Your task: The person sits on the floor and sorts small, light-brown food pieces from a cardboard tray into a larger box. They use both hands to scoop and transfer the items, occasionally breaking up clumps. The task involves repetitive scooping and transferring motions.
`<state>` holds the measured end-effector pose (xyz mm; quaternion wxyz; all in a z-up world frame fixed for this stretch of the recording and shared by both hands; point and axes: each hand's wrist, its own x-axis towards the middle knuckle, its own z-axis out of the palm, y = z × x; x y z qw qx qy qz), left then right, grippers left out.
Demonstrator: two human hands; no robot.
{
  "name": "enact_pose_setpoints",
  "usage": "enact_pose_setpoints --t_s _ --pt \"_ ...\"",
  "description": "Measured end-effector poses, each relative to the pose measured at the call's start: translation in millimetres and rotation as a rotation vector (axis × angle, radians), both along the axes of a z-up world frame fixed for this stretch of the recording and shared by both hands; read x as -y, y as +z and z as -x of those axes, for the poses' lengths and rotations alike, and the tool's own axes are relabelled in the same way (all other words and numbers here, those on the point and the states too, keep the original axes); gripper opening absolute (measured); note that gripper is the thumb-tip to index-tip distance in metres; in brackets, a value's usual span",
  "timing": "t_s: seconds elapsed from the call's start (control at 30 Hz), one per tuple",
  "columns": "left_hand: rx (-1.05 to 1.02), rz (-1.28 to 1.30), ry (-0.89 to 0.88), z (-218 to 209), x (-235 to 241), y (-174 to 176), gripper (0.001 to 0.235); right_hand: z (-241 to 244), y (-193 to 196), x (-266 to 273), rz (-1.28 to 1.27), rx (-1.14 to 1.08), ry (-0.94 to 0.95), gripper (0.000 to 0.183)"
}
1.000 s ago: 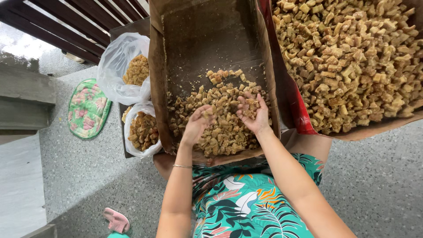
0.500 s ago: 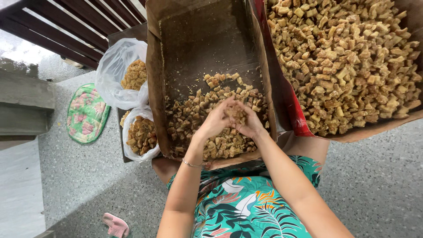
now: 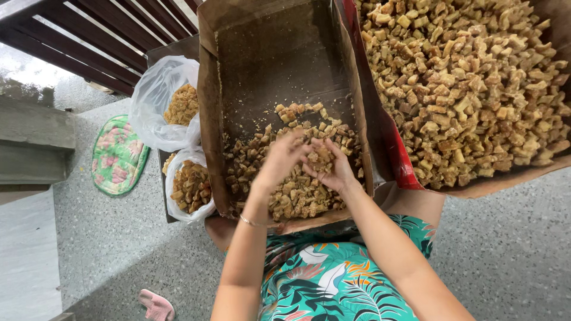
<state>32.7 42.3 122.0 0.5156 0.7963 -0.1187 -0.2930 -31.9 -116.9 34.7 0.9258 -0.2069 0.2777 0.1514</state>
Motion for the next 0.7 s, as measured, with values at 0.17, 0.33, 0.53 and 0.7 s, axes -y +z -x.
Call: enact_pose_setpoints --t_s 0.17,0.33,0.53,0.7 --pt "0.185 -0.195 0.257 -75 -22 -50 0.038 1 -54 3 -0.216 0.198 -0.126 0.026" --pt "0.525 -0.447 0.084 -131 -13 -114 0.039 4 -78 2 -0.319 0.209 -0.153 0.025" --pt "0.368 -0.763 -0.143 -141 28 -136 0.06 2 -31 -4 -0.197 -0.044 -0.145 0.03" --pt "0.483 -0.737 -0.096 -129 24 -175 0.035 2 -40 -3 -0.154 -0.002 -0.139 0.029"
